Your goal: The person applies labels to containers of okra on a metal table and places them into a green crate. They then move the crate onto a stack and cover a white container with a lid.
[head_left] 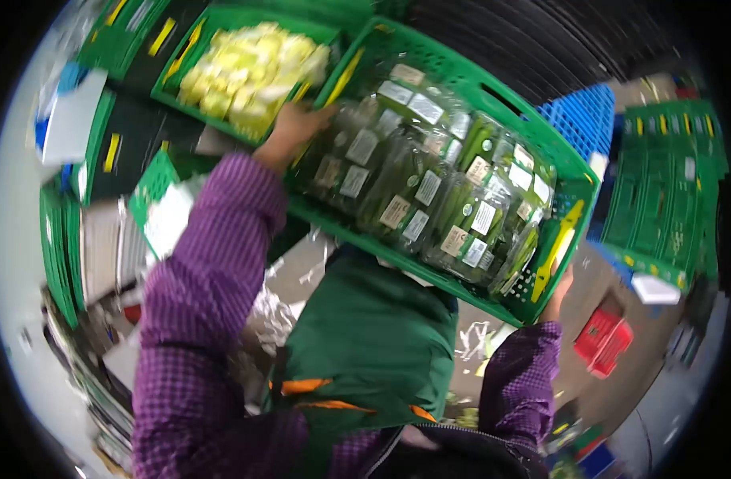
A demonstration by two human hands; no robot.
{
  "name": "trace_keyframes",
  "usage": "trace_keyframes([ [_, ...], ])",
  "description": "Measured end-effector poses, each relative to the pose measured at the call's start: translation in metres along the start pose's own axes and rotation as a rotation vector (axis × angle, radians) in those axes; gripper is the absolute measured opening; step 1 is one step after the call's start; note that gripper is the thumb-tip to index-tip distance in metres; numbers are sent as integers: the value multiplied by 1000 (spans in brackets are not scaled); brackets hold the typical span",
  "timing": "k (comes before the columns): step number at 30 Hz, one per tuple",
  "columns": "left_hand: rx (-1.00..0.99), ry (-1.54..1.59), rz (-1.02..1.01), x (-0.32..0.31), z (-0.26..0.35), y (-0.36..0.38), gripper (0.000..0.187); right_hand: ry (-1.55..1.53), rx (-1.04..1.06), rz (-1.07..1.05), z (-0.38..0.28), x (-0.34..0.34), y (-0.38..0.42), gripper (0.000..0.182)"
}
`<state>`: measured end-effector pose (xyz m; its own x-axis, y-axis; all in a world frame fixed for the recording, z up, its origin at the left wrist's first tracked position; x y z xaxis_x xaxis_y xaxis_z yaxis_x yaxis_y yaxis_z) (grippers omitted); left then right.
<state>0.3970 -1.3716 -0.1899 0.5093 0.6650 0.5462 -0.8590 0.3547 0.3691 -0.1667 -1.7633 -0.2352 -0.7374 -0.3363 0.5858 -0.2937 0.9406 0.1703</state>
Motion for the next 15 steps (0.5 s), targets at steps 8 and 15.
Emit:
trace_keyframes([
  [8, -194, -150, -321, 20, 10, 28, 64, -29, 13, -173, -10, 31, 25, 39],
  [15, 41, -602, -434, 32, -53, 98, 54, -146, -120, -193, -61, 67, 62, 47],
])
Point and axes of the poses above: each hand's wrist, its own y-axis away from the middle knuckle, its own x-axis out of the back of the hand, z = x × y, the point moved 7 cm from there along -y, towards the middle knuckle, and after that the axes turned 5 degrees about -y, right-handed, at the moved point
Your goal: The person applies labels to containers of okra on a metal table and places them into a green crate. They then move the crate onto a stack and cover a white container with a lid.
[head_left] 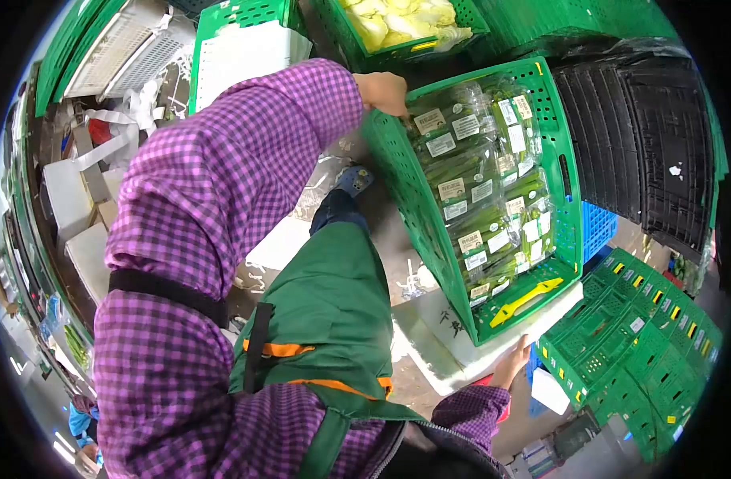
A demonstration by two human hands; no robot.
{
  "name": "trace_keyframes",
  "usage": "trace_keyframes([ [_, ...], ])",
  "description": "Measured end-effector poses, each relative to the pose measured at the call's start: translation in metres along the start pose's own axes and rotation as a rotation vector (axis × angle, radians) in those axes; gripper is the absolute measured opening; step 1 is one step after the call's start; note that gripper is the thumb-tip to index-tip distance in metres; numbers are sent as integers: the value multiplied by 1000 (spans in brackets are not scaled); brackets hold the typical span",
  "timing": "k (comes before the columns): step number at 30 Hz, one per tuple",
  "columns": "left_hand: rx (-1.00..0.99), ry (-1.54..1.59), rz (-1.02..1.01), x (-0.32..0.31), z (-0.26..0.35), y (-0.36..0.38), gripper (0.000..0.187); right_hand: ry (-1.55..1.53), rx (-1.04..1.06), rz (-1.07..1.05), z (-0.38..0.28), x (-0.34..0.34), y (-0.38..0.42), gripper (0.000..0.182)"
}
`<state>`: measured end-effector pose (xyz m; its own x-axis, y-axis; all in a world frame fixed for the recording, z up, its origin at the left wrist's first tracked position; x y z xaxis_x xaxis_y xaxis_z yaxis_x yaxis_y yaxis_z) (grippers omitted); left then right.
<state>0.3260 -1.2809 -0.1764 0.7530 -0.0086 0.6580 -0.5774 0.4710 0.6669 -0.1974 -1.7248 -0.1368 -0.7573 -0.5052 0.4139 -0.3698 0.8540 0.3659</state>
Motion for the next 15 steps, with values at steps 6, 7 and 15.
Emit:
trace_keyframes([
  [6, -32, 0, 108, 12, 2, 8, 42, 180, 318, 61, -52, 25, 38, 52],
  [7, -42, -6, 110, 14, 5, 8, 42, 222, 383, 67, -67, 17, 54, 54],
  [15, 30, -25, 177, 15, 1, 7, 43, 659, 643, 151, -109, 22, 133, 57],
])
Point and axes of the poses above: each hand's wrist, its own y-axis away from the middle knuckle, its own x-axis out of the back of the hand, z = x × y, the point moved 7 cm from there along -y, towards the middle knuckle, and after that the axes turned 5 degrees about -y, right-handed, at the moved point
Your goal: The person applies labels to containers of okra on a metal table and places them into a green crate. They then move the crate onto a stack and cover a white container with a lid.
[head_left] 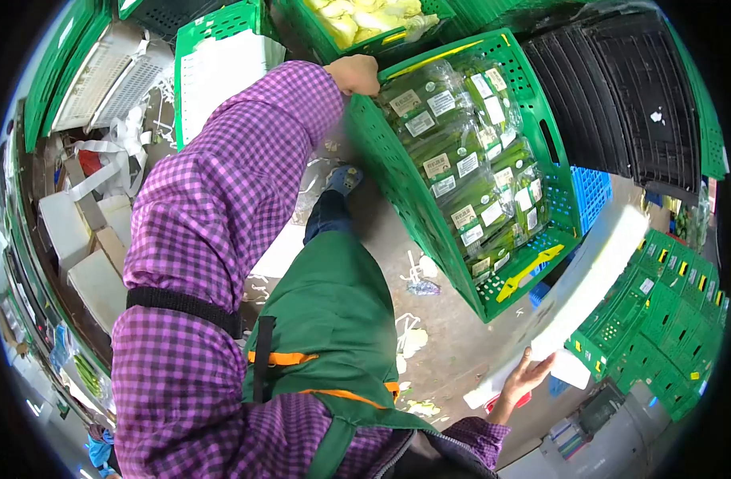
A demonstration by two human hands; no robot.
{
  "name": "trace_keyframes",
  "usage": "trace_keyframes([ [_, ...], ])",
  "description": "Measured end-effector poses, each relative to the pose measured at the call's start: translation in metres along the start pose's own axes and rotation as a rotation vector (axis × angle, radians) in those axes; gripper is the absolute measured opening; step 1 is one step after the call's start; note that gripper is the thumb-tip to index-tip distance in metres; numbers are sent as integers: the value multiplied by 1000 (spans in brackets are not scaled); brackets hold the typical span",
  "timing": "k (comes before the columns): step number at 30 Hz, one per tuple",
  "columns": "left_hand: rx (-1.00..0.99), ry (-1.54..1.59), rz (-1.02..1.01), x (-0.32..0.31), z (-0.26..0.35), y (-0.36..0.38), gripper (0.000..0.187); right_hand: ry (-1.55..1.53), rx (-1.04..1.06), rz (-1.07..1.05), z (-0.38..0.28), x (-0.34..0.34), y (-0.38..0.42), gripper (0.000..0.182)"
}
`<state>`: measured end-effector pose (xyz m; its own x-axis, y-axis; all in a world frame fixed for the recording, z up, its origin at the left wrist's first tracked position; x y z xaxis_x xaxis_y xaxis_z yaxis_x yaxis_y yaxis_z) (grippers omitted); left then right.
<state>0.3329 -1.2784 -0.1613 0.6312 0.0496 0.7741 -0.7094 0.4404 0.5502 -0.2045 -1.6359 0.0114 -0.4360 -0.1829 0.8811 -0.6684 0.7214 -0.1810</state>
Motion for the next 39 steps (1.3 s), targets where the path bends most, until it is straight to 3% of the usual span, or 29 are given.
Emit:
trace_keyframes([
  [3, 36, -73, 40, -4, -7, -13, 51, -28, 180, -93, -9, 5, 12, 56],
  [10, 39, -128, 163, -2, 1, 10, 52, -30, 207, -20, -38, 16, 8, 52],
  [12, -1, 259, 351, -7, -16, 21, 45, 23, 200, -67, -58, 16, 7, 53],
  [14, -58, 345, 346, -3, -11, 52, 48, -32, 199, -59, -61, 16, 9, 52],
  [16, -144, 326, 547, -6, -8, 92, 48, -41, 208, -67, -75, 20, 12, 53],
  [18, 26, 720, 202, -26, 10, 143, 45, -195, 223, -28, -94, 26, 15, 49],
  [19, 70, 784, 122, -32, 28, 173, 43, -240, 179, -41, -100, 24, 18, 46],
  [20, -56, 860, 74, -38, 52, 201, 45, -261, 188, -79, -109, 24, 22, 45],
  [22, -110, 901, -126, -56, 99, 261, 61, -399, 275, -100, -144, 25, 33, 45],
  [24, -191, 1259, -347, -73, 149, 319, 77, -406, 477, -95, -170, 13, 42, 44],
  [26, -105, 1579, -322, -81, 181, 342, 69, -415, 563, -199, -189, -13, 42, 41],
  [29, 157, 1701, -148, -80, 174, 306, 67, -401, 658, -210, -226, -58, 34, 35],
  [30, 296, 1765, -71, -83, 163, 288, 49, -415, 695, -158, -234, -69, 33, 32],
  [32, 446, 1672, -78, -88, 119, 247, 39, -580, 623, -69, -246, -63, 33, 30],
  [35, 485, 1584, 40, -66, 112, 235, 37, -877, 442, 157, -229, -36, 59, 23],
  [37, 432, 1566, 61, -54, 123, 238, 38, -1090, 91, -163, -187, -58, 84, 19],
  [38, 381, 1583, 84, -46, 130, 239, 39, -1231, -97, -125, -157, -82, 97, 21],
  [39, 355, 1570, 56, -46, 136, 239, 41, -1264, -351, -221, -123, -106, 110, 27],
])
Point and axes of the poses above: each hand's wrist, its own y-axis away from the middle knuckle, its own x-axis out of the back of the hand, z = x × y, the point moved 7 cm from there along -y, towards the middle knuckle, and after that the axes turned 5 degrees about -y, right-handed, at the moved point
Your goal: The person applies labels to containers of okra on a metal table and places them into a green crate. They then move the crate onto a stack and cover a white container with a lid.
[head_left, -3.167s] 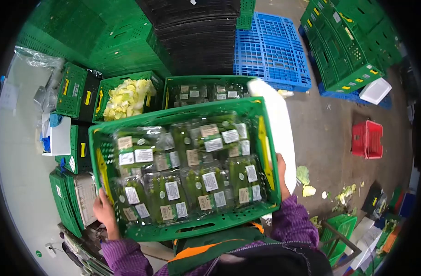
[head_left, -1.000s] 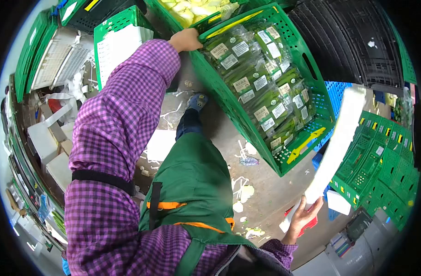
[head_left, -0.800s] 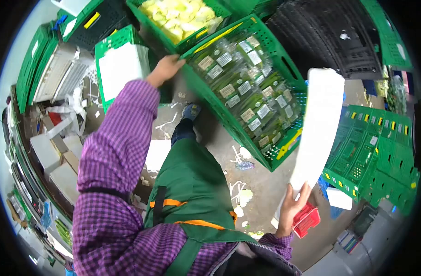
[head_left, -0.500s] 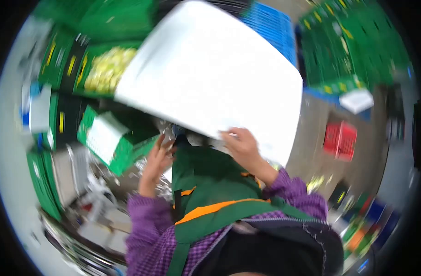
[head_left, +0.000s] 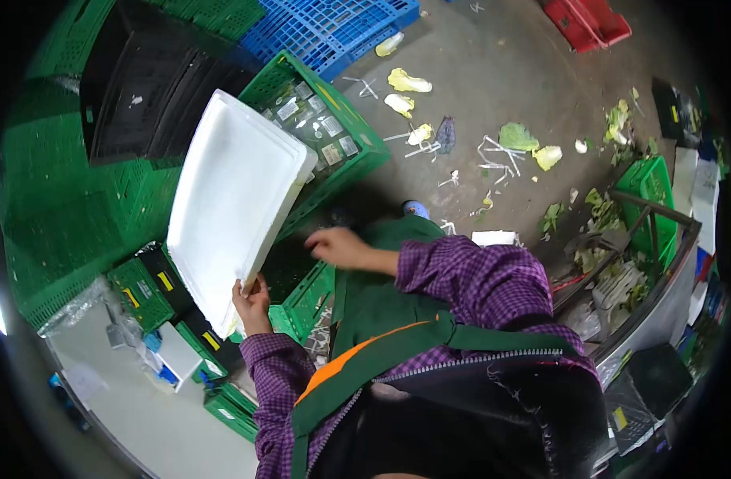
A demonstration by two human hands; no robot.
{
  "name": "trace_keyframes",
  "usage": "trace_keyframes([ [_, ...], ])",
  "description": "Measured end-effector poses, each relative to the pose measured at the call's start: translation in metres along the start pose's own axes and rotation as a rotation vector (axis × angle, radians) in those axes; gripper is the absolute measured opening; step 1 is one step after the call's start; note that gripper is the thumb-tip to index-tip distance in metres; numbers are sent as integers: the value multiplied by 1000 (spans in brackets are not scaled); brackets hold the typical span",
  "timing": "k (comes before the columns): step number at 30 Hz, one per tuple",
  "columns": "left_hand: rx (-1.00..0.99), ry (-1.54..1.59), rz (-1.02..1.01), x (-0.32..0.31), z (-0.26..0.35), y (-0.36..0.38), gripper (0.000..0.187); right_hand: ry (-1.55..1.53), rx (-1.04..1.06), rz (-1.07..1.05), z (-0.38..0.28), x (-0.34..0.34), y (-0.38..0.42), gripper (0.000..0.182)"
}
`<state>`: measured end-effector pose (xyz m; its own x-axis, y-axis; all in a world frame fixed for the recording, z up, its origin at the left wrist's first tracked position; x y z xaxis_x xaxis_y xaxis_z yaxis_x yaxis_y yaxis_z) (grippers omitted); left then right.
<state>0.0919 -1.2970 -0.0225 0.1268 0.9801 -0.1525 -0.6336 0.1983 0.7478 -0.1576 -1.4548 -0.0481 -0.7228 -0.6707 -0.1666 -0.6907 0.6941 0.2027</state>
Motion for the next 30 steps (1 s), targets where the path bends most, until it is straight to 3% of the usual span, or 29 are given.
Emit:
trace_keyframes([
  [1, -7, -20, -6, -4, -1, 1, 41, 60, -199, 133, 44, 24, -5, 35],
  [2, 8, -14, -28, -9, -4, 1, 40, -282, -350, 309, 105, 38, -14, 48],
  [4, 14, -50, -118, -15, -9, -4, 36, -718, -547, 477, 123, 88, -23, 65],
  [5, 18, -48, -99, -19, -13, 2, 33, -906, -522, 632, 126, 105, -25, 67],
  [8, 43, -64, -150, -25, -17, 9, 32, -1026, -452, 728, 140, 138, -62, 69],
  [11, 116, -38, -116, -28, -23, 11, 29, -928, -295, 509, 130, 151, -90, 77],
  [13, 79, -98, -136, -36, -28, 8, 27, -842, -315, 578, 144, 153, -95, 65],
  [14, 93, -66, -172, -35, -33, -1, 27, -848, -214, 476, 132, 156, -88, 61],
  [15, 94, -23, -226, -38, -33, -12, 28, -775, -249, 488, 104, 163, -74, 58],
  [16, 72, -32, -240, -43, -34, -16, 29, -432, -98, 401, 122, 161, -74, 60],
  [17, 49, -39, -256, -48, -38, -21, 31, -919, -278, 431, 145, 151, -77, 57],
  [18, 38, -11, -276, -59, -41, -20, 32, -783, -486, 395, 125, 150, -54, 55],
  [20, 46, 34, -321, -75, -49, -25, 34, -633, -251, 146, 172, 134, -39, 49],
  [21, 61, 50, -348, -81, -53, -30, 33, 28, 121, 75, 178, 138, -12, 45],
  [22, 79, 46, -330, -87, -56, -37, 32, 507, -256, -235, 154, 129, 18, 46],
  [23, 102, 38, -310, -91, -60, -42, 31, 273, -295, -466, 194, 108, 46, 48],
  [24, 55, 4, -345, -91, -62, -61, 28, 343, -322, -639, 196, 94, 81, 47],
  [25, 51, 29, -365, -95, -64, -72, 28, 379, 41, -700, 162, 89, 114, 44],
  [27, 96, 10, -236, -92, -75, -91, 27, 449, -87, -647, 146, 103, 117, 43],
  [28, 106, -19, -222, -85, -81, -107, 26, 471, -87, -646, 108, 110, 117, 43],
  [29, 110, -7, -232, -67, -88, -128, 26, 396, -228, -581, 59, 123, 112, 43],
  [30, -96, -370, -338, -54, -86, -149, 26, 318, -366, -512, 29, 134, 112, 43],
])
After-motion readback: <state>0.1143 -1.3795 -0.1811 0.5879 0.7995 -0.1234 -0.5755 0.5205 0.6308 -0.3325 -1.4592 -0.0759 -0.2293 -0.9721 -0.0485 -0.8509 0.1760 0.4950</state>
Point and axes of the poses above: each hand's wrist, its own y-axis away from the middle knuckle, its own x-axis out of the back of the hand, z = x × y, the point moved 7 cm from there along -y, towards the middle knuckle, and after that the axes turned 5 degrees about -y, right-handed, at the moved point
